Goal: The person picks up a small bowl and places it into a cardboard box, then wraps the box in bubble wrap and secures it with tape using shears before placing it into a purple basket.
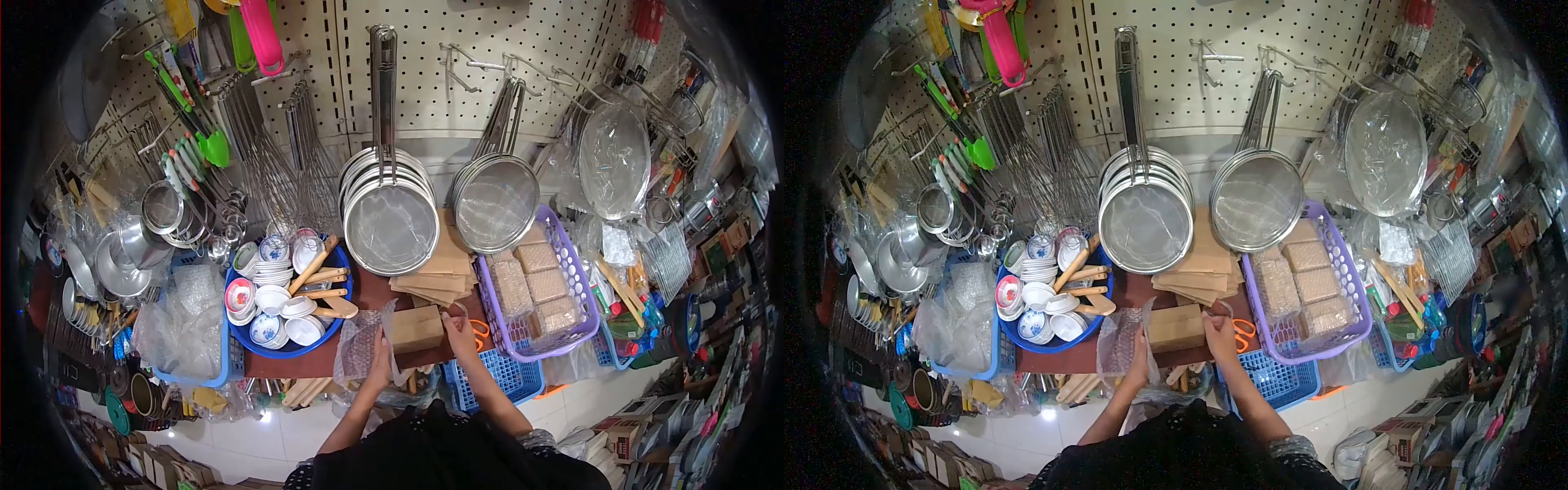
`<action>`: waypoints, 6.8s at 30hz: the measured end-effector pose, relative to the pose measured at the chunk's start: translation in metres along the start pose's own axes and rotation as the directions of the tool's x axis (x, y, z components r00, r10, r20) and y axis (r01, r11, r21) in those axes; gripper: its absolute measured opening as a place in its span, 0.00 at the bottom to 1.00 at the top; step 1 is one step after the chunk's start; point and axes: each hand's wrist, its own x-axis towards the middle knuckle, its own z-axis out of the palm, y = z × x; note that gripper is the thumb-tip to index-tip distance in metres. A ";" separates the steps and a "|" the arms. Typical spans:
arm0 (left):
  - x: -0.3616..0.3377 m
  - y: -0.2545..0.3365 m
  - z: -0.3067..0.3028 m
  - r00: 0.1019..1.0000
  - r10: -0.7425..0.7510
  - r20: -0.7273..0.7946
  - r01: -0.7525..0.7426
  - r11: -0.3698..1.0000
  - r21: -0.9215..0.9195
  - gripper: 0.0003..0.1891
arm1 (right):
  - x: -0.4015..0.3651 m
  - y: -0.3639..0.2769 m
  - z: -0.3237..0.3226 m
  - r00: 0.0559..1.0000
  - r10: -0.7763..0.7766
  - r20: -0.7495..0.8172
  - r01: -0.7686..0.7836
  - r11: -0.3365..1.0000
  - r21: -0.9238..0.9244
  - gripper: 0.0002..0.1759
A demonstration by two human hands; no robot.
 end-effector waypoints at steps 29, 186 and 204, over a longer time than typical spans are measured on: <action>0.009 -0.033 -0.036 0.978 -0.208 0.007 0.207 0.976 0.066 0.38 | -0.006 0.019 -0.018 0.786 0.417 0.456 -0.578 0.758 0.303 0.33; -0.021 0.015 -0.016 0.919 0.368 -0.141 -0.197 0.740 0.644 0.39 | -0.001 -0.015 0.058 0.563 -0.451 0.692 0.674 0.736 -0.069 0.32; -0.018 -0.020 -0.021 0.947 0.271 -0.174 -0.145 0.840 0.523 0.41 | 0.044 -0.055 0.091 0.518 -0.538 0.665 0.839 0.471 -0.272 0.19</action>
